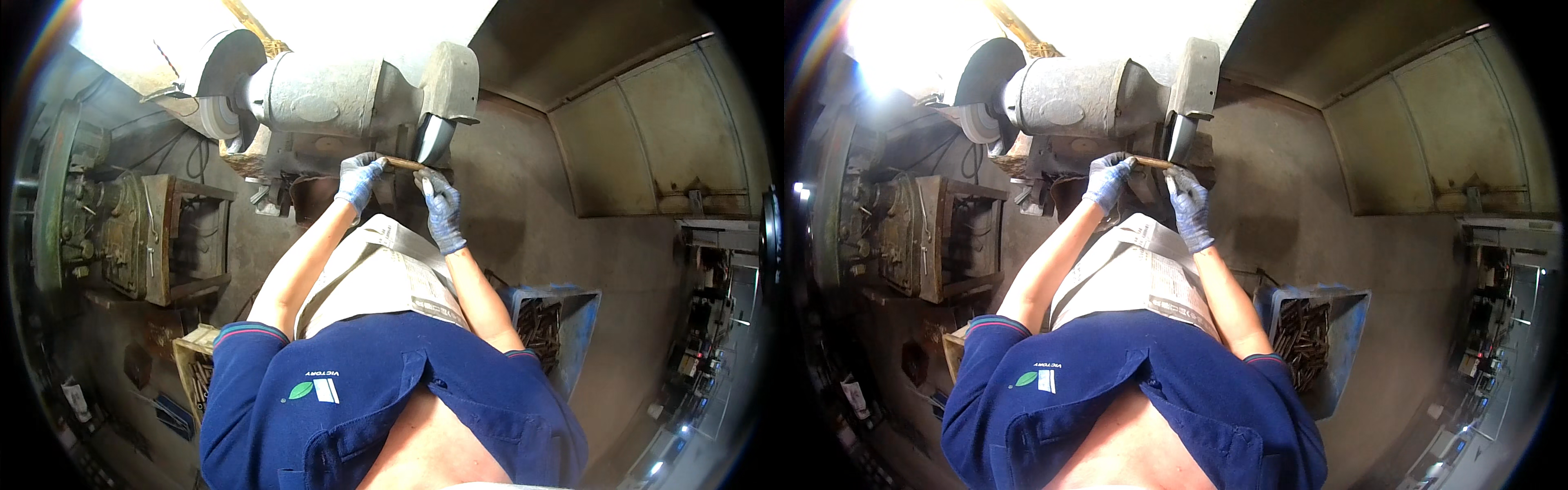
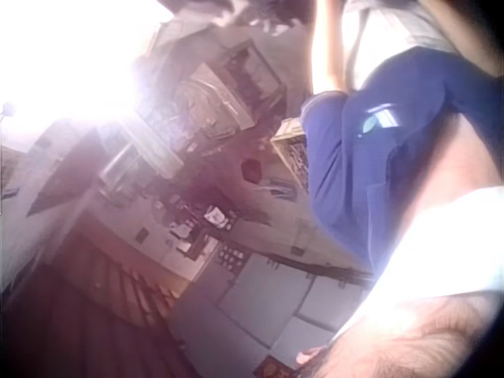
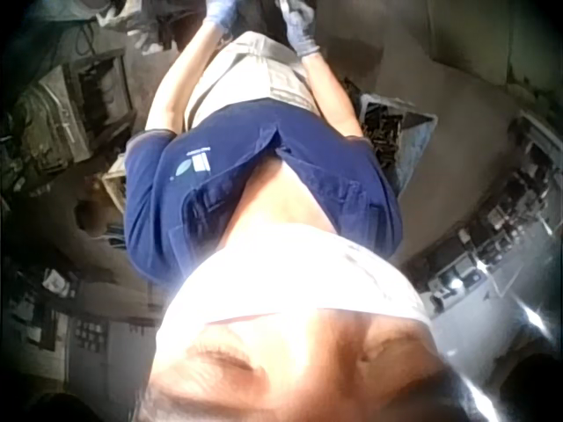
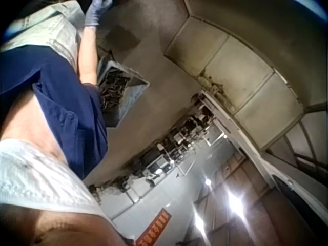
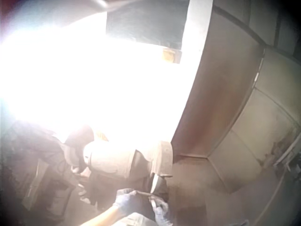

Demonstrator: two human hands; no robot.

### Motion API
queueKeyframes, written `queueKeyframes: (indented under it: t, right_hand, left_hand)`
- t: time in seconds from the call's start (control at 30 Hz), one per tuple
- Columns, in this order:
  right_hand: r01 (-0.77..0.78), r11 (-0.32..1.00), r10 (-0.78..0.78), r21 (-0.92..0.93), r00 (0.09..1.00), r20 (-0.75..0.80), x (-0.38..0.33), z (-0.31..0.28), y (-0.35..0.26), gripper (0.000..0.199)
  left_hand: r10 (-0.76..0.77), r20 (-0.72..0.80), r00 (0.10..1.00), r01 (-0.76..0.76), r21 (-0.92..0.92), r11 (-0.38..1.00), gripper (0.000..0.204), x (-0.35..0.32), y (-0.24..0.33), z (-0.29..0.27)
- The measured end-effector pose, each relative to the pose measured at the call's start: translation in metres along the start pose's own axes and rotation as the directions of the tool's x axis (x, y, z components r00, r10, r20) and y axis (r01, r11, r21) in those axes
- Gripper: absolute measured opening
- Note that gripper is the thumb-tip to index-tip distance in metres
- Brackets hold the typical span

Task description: The person holds a metal tube with both hands and presses its end against a rotating bench grinder to smooth the edges. The person then removes the tube, checks the end, and places the tube into a bin containing other metal parts before picking up a new tube to repeat the process.

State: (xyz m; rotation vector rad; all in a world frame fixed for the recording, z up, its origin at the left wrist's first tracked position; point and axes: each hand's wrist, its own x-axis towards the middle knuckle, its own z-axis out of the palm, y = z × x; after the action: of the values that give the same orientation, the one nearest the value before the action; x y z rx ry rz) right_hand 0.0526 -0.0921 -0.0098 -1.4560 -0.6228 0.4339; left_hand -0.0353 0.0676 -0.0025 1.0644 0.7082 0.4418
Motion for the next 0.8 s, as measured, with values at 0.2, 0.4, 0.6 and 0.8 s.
queueKeyframes:
  t: [0.2, 0.4, 0.6, 0.8]
  right_hand:
    - [0.471, 0.74, -0.466, -0.48, 0.874, 0.14, -0.041, -0.001, -0.08, 0.034]
    - [0.535, 0.582, -0.569, -0.613, 0.806, 0.163, -0.081, -0.008, -0.111, 0.046]
    - [0.412, 0.636, -0.517, -0.653, 0.855, 0.036, -0.114, -0.003, -0.141, 0.045]
    - [0.242, 0.736, -0.411, -0.632, 0.902, -0.133, -0.155, -0.042, -0.14, 0.039]
  left_hand:
    - [0.06, 0.239, 0.969, -0.002, -0.234, 0.972, 0.009, -0.041, 0.02, -0.002]
    - [0.089, 0.459, 0.884, 0.051, -0.284, 0.957, 0.014, -0.074, 0.05, 0.011]
    - [0.043, 0.563, 0.826, 0.097, -0.217, 0.971, 0.018, -0.09, 0.038, 0.026]
    - [-0.108, 0.707, 0.699, -0.094, 0.241, 0.966, 0.017, -0.093, 0.023, 0.02]
